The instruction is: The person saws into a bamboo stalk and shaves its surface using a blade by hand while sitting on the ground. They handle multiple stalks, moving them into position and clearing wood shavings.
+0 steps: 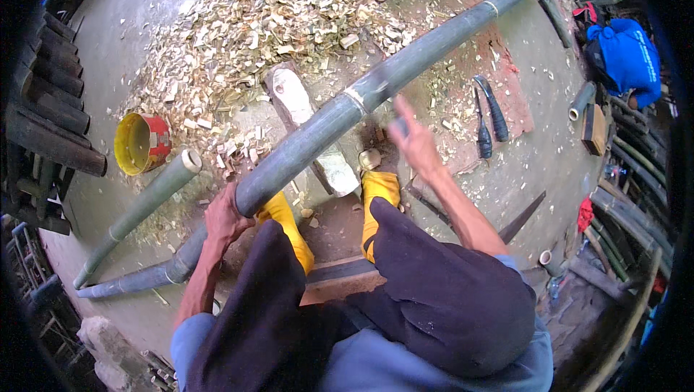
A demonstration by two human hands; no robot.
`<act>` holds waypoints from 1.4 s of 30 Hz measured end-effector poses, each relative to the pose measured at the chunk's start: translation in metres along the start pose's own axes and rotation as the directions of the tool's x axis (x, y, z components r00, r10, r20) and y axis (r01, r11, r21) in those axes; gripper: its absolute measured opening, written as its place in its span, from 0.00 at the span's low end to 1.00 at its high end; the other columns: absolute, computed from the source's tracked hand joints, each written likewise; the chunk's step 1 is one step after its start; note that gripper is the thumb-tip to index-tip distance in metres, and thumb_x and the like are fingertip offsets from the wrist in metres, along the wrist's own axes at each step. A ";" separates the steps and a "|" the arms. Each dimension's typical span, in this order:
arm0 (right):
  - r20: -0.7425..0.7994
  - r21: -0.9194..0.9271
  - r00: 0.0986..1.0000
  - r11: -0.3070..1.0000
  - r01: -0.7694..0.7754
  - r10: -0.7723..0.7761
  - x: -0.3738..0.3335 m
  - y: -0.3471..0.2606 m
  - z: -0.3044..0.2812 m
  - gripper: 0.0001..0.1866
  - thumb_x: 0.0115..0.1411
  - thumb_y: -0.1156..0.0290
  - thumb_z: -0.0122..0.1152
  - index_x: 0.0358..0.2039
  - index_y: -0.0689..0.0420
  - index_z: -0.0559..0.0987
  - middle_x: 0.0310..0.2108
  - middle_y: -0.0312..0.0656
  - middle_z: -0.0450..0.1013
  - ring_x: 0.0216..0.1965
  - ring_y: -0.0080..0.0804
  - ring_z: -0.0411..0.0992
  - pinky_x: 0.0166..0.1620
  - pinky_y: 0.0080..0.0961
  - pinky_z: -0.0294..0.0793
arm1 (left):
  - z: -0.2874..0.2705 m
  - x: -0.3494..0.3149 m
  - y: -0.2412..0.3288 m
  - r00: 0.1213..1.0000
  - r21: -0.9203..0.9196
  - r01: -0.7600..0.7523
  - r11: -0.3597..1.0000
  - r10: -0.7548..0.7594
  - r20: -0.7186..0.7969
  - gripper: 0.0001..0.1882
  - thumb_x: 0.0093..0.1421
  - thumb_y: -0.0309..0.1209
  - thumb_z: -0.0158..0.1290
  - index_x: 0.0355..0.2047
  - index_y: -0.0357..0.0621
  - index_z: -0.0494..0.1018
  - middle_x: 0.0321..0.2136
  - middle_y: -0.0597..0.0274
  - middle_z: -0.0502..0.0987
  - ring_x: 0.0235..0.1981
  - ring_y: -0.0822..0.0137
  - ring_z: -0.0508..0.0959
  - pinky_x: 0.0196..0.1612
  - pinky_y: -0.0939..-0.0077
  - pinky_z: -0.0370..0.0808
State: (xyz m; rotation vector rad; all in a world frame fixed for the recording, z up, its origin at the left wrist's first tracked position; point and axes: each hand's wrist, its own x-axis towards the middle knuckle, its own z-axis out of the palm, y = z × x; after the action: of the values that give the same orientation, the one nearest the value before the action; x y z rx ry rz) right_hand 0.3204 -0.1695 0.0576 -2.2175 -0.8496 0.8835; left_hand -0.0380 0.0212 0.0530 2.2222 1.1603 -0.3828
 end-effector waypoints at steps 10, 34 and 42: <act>0.069 -0.027 0.990 0.993 -0.118 0.120 0.004 -0.001 -0.013 0.31 0.60 0.54 0.53 0.62 0.47 0.59 0.52 0.46 0.68 0.46 0.43 0.73 0.56 0.41 0.66 | -0.015 0.011 0.010 0.981 -0.111 0.080 0.991 -0.058 0.187 0.36 0.26 0.34 0.65 0.42 0.44 0.69 0.32 0.48 0.77 0.36 0.47 0.77 0.41 0.59 0.73; 0.268 -0.120 0.848 0.857 0.501 -0.457 -0.068 -0.017 0.039 0.32 0.59 0.56 0.56 0.63 0.39 0.57 0.29 0.56 0.71 0.27 0.53 0.72 0.32 0.44 0.74 | -0.010 -0.013 -0.008 0.989 -0.266 -0.105 0.958 0.128 0.072 0.39 0.33 0.37 0.66 0.48 0.45 0.65 0.37 0.47 0.75 0.40 0.47 0.76 0.43 0.58 0.72; 0.463 -0.321 0.833 0.818 0.478 -0.305 -0.045 0.001 0.022 0.32 0.60 0.55 0.54 0.64 0.39 0.55 0.24 0.54 0.70 0.22 0.52 0.72 0.26 0.44 0.74 | 0.000 -0.012 0.001 0.997 -0.084 -0.065 0.994 0.067 0.032 0.36 0.32 0.38 0.65 0.45 0.49 0.67 0.35 0.49 0.77 0.37 0.46 0.77 0.38 0.56 0.73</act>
State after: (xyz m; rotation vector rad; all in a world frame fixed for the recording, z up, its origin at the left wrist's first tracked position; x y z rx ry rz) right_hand 0.2788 -0.1964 0.0604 -2.0944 -1.7855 1.0160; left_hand -0.0440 0.0131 0.0589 2.1672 1.0624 -0.3392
